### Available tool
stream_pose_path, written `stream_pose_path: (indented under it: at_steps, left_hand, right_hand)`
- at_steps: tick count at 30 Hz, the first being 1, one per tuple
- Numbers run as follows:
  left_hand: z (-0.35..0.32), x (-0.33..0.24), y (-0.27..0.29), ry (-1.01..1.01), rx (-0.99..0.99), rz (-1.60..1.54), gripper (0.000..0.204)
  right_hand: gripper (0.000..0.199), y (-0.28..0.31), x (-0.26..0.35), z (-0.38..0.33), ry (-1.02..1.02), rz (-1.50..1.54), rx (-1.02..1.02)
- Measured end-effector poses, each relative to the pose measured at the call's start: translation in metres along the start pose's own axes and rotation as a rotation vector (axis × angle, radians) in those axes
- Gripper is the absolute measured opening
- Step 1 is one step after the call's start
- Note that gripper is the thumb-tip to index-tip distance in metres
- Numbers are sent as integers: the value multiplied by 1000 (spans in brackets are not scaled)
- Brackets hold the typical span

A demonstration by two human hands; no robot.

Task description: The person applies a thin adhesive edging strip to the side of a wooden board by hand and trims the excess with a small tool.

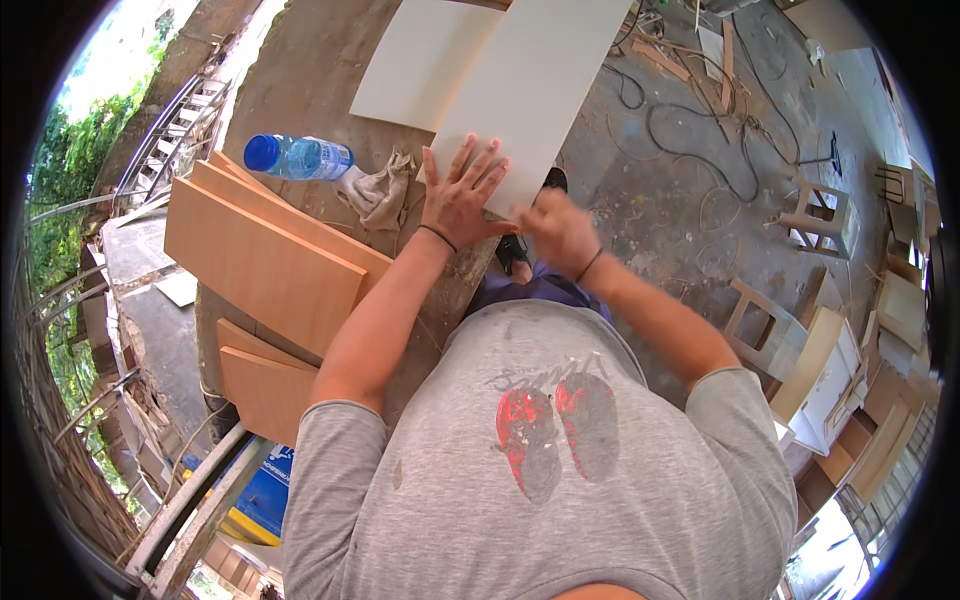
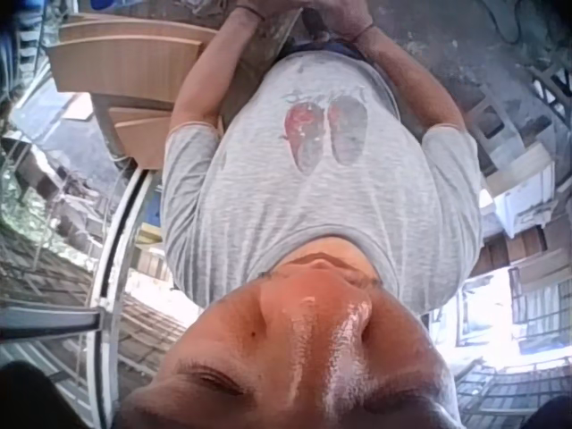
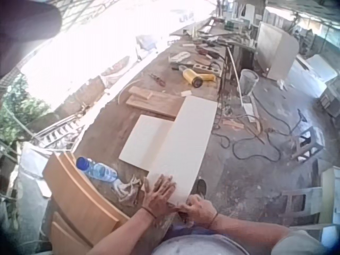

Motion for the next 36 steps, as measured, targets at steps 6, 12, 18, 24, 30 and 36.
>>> stream_pose_path:
  at_steps: [6,12,18,24,30,36]
  left_hand:
    - [0,0,-1,30,-34,-70,100]
    - [-2,-2,-3,27,-44,-59,99]
    - [1,-2,-4,26,-74,-36,98]
    - [3,-7,-2,54,-77,-66,97]
    - [4,-4,-4,33,-115,-44,95]
    - [3,-6,-5,51,-113,-63,96]
  right_hand:
    - [33,28,-19,15,-225,39,-166]
    - [34,10,-46,21,-163,-147,-4]
    - [33,-4,0,-20,-120,142,86]
    - [33,19,-51,27,-230,-130,-82]
    - [32,6,0,-7,-81,70,34]
    - [28,17,-34,18,-201,-8,-115]
Point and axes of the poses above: each hand's wrist, its own z-axis towards the middle knuckle, its own y-axis out of the back of the hand, x = y × z, the point moved 3 cm from there along z, towards the middle knuckle, and after that the axes turned 11 degrees about -x, right-handed, at the moved point
